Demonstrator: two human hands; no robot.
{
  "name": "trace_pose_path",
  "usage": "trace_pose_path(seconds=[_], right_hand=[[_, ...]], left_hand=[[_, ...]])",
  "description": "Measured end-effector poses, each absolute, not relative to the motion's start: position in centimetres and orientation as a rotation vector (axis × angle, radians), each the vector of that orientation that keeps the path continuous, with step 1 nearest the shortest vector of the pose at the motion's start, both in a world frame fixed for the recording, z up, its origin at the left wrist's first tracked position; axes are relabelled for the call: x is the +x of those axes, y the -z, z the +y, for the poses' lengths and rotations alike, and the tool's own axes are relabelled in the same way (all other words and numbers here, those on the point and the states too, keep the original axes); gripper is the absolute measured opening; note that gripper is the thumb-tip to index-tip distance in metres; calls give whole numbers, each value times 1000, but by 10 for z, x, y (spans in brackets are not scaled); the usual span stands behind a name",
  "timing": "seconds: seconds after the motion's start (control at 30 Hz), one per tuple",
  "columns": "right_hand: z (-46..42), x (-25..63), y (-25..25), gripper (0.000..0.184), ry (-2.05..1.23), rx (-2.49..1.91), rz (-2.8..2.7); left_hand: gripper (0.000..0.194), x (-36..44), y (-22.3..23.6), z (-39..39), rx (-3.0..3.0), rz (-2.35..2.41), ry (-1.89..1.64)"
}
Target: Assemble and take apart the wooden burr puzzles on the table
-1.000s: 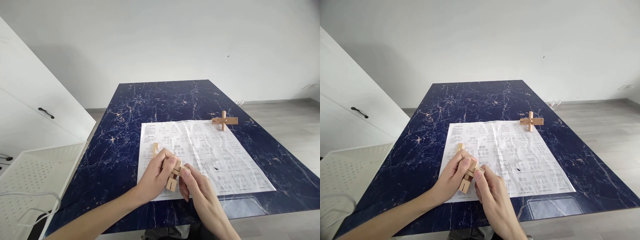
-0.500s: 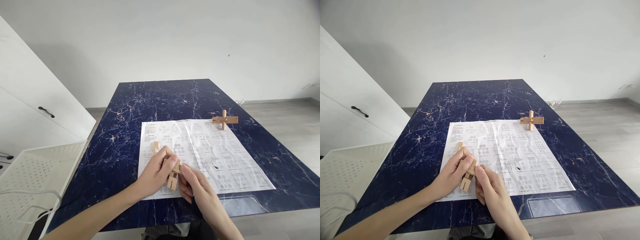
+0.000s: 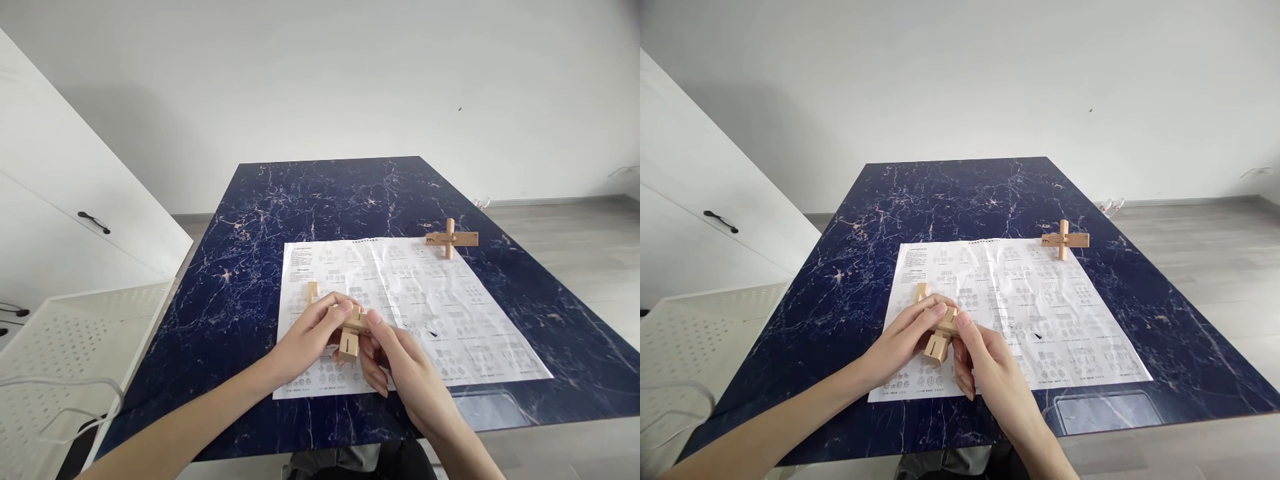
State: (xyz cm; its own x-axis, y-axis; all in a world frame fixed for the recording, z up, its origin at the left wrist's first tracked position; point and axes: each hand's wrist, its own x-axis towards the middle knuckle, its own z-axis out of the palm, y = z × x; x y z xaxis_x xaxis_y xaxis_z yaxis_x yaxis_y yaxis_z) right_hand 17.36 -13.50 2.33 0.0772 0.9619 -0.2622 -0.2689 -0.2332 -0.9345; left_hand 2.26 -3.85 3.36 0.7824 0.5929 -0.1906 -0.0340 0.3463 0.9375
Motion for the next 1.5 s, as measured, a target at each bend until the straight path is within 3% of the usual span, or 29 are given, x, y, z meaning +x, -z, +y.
trace_pose_path(seconds=[0.9, 1.5], right_hand=[[-132, 170, -34, 70, -1420, -1310, -872], [-133, 172, -30, 61, -1437, -1285, -835]], left_hand=[[42, 19, -30, -40, 1283, 536, -432], [39, 16, -32, -46, 1478, 536, -508]])
